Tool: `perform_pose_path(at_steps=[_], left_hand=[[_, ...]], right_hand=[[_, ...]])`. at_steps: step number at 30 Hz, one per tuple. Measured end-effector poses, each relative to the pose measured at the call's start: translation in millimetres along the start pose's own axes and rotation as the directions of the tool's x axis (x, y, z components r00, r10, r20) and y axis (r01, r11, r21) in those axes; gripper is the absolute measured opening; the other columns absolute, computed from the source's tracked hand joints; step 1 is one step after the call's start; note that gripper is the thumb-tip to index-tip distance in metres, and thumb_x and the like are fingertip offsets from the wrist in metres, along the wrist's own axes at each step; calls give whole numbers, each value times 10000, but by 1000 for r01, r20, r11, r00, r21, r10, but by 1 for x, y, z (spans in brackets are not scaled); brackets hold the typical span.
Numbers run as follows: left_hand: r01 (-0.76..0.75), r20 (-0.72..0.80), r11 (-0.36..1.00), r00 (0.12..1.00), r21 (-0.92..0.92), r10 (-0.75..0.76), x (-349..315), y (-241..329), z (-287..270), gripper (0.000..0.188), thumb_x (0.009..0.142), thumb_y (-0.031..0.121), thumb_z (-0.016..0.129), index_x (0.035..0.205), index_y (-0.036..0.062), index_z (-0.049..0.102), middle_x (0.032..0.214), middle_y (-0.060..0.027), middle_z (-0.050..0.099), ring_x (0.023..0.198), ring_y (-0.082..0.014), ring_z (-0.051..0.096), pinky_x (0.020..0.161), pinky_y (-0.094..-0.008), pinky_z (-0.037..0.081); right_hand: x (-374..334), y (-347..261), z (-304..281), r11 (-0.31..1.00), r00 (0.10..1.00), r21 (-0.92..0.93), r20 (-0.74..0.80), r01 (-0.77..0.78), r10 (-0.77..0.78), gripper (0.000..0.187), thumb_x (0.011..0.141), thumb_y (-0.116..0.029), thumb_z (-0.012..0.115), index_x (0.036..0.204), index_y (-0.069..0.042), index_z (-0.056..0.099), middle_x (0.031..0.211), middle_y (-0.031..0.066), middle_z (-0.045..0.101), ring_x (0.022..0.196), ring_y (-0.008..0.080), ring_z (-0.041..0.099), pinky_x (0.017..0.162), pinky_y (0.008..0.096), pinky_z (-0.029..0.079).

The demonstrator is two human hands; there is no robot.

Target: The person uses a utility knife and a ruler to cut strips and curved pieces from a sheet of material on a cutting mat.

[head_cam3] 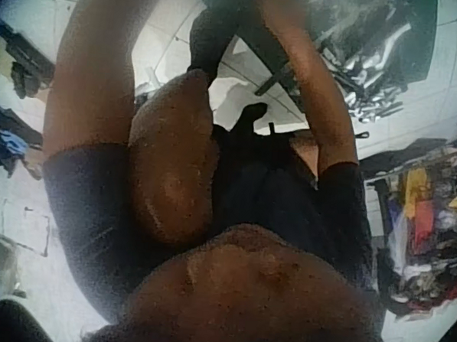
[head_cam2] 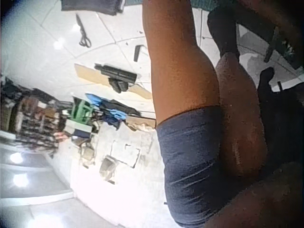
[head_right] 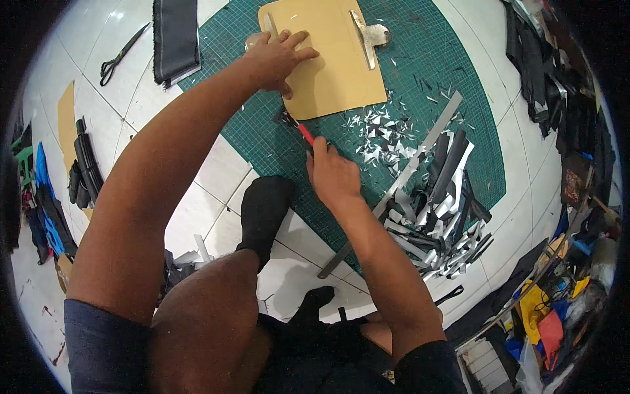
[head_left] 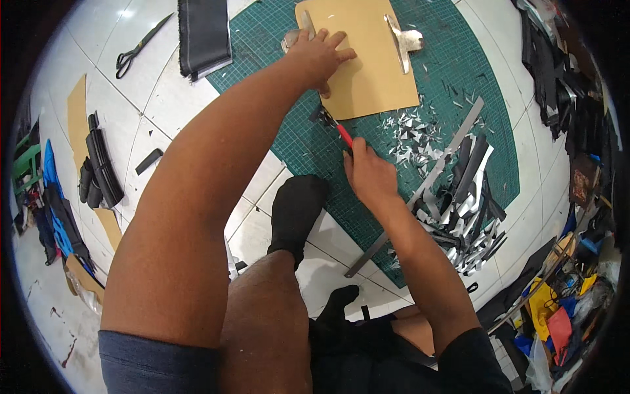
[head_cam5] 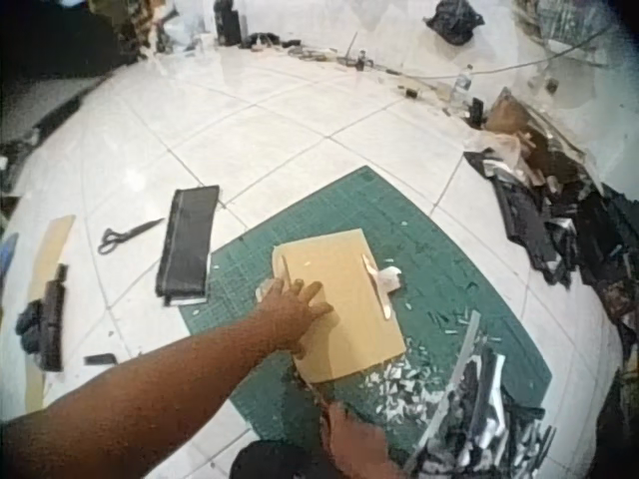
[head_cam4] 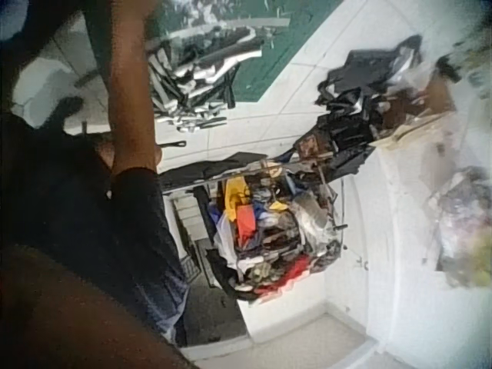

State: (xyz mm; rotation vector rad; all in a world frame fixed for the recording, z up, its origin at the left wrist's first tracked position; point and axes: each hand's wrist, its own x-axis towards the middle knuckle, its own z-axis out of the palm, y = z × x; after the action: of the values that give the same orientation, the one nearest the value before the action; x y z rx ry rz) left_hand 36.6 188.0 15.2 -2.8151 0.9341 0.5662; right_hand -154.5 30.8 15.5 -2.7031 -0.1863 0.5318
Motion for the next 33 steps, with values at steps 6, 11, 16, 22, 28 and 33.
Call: perform_pose_path(at_steps=[6, 11, 16, 22, 28, 33], left_hand=[[-8, -26, 1000, 1000, -10, 7, 0, -4, 5, 1046, 528, 357, 932, 1434, 328, 411, 1544, -93, 299, 1396, -358, 348, 1069, -581, 377], [-26, -31, 999, 999, -27, 26, 2, -4, 4, 1044, 520, 334, 934, 1428, 320, 417, 1544, -99, 296, 1390, -360, 355, 1061, -593, 381], [-45, -44, 999, 998, -23, 44, 0, -8, 5, 1053, 495, 310, 937, 1416, 298, 427, 1536, -108, 303, 1361, -333, 393, 1054, -596, 386], [-92, -139, 992, 987, -85, 79, -3, -9, 9, 935, 549, 287, 912, 1380, 272, 483, 1496, -125, 370, 1341, -347, 414, 1066, -545, 385], [249, -452, 821, 735, -513, -505, -21, -44, 18, 601, 772, 355, 766, 1231, 16, 576, 1281, -258, 549, 1162, -375, 558, 948, -439, 465], [399, -78, 607, 790, -687, -608, -16, -64, 45, 554, 807, 446, 687, 1084, -31, 636, 1063, -267, 629, 1013, -426, 574, 886, -462, 480]], right_hand=[[-2, 2, 3, 999, 999, -39, 34, -29, 31, 239, 961, -274, 541, 993, -62, 436, 862, 194, 653, 720, 394, 670, 610, 485, 554], [-4, 13, -1, 988, 1000, -150, 13, 27, -25, 219, 946, -269, 563, 976, -81, 454, 802, 154, 644, 697, 338, 693, 600, 437, 567], [-30, 34, -22, 990, 995, -142, 97, 17, -3, 225, 940, -268, 577, 998, -80, 468, 840, 158, 634, 733, 343, 685, 628, 443, 555], [-60, 41, -31, 996, 996, 64, -66, -58, 62, 252, 939, -268, 588, 1028, -48, 505, 910, 175, 584, 784, 381, 636, 646, 468, 523], [-84, 58, 12, 984, 958, 95, -230, -149, 168, 287, 928, -264, 607, 1082, -40, 517, 921, 195, 569, 835, 401, 612, 691, 499, 500], [-84, 38, 8, 846, 866, 261, -66, -465, 496, 416, 893, -327, 650, 1145, -36, 492, 992, 208, 590, 929, 405, 609, 780, 487, 491]])
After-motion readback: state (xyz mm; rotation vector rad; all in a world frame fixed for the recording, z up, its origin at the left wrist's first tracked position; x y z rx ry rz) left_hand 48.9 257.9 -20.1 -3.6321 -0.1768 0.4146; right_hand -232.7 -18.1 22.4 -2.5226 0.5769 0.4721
